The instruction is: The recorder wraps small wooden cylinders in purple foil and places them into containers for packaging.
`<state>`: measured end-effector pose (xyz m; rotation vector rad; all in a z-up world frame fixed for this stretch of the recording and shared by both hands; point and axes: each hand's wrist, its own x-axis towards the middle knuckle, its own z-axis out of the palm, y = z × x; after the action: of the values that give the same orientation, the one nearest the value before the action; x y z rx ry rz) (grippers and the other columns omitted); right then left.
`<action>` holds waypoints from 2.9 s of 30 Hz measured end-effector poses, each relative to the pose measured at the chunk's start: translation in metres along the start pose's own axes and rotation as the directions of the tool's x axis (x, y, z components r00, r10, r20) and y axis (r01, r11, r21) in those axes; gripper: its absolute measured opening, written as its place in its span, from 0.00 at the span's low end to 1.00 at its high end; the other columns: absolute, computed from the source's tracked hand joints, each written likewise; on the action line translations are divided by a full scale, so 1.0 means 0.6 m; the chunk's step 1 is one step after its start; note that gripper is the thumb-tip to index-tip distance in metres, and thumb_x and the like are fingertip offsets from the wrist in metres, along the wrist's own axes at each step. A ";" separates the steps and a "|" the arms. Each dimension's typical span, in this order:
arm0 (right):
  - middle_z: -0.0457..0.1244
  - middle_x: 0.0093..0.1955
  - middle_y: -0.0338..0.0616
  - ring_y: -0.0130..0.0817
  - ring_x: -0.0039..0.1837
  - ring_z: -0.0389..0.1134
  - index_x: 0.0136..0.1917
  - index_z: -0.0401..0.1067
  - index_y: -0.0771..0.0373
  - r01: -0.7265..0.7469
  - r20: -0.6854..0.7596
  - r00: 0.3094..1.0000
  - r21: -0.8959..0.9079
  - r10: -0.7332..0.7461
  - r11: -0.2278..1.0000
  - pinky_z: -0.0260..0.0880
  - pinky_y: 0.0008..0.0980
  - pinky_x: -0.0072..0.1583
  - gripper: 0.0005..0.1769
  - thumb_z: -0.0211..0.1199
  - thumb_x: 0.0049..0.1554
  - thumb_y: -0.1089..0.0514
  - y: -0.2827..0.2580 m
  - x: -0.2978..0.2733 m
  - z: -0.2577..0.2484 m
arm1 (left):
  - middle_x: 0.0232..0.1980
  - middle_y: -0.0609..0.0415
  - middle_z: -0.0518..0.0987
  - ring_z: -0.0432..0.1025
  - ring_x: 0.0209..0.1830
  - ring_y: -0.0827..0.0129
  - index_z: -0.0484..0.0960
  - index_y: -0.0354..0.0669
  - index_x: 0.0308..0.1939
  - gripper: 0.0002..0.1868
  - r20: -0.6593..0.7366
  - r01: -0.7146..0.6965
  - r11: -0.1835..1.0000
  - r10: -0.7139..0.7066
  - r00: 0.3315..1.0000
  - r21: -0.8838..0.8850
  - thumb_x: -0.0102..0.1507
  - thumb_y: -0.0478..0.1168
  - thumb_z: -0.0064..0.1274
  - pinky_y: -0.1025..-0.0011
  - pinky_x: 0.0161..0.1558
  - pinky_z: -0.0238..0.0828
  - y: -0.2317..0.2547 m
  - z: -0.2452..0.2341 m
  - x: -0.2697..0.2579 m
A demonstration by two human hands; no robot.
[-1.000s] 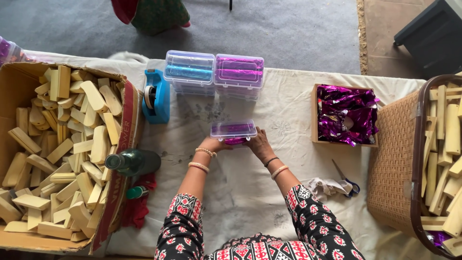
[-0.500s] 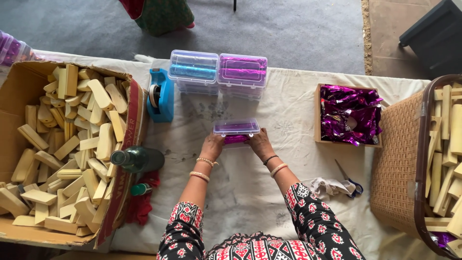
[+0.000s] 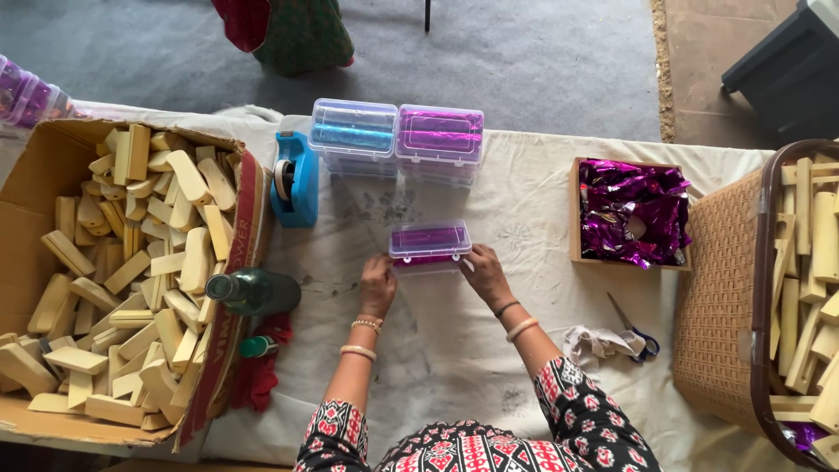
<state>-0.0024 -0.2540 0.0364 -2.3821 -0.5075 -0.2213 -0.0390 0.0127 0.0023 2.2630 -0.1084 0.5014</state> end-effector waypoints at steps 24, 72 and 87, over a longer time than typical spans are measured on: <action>0.62 0.67 0.48 0.46 0.65 0.65 0.61 0.72 0.61 0.046 0.061 0.997 -0.089 -0.040 0.995 0.72 0.39 0.63 0.29 0.74 0.47 0.55 -0.028 -0.003 -0.026 | 0.59 0.43 0.77 0.74 0.55 0.50 0.77 0.40 0.45 0.19 0.211 -0.278 0.927 0.228 0.950 0.251 0.58 0.46 0.64 0.61 0.54 0.75 -0.014 0.015 -0.010; 0.52 0.77 0.45 0.41 0.80 0.47 0.73 0.62 0.55 -0.055 0.196 0.976 -0.199 0.095 0.978 0.49 0.42 0.75 0.32 0.58 0.59 0.42 0.028 -0.254 -0.050 | 0.43 0.50 0.81 0.79 0.31 0.72 0.74 0.37 0.51 0.07 -0.221 0.324 0.715 -0.555 0.802 -0.619 0.70 0.35 0.49 0.75 0.29 0.83 -0.066 -0.154 0.468; 0.54 0.76 0.44 0.41 0.80 0.48 0.73 0.63 0.54 -0.049 0.177 0.980 -0.217 0.088 0.975 0.51 0.42 0.75 0.31 0.58 0.60 0.44 0.024 -0.256 -0.049 | 0.42 0.54 0.80 0.76 0.34 0.76 0.74 0.36 0.57 0.13 -0.343 0.375 0.859 -0.489 0.802 -0.349 0.70 0.37 0.51 0.79 0.30 0.78 -0.085 -0.128 0.430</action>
<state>-0.1367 -0.3294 0.0059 -2.6395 -0.5079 -0.0219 0.1851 0.1247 0.1132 1.7864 0.5322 0.6659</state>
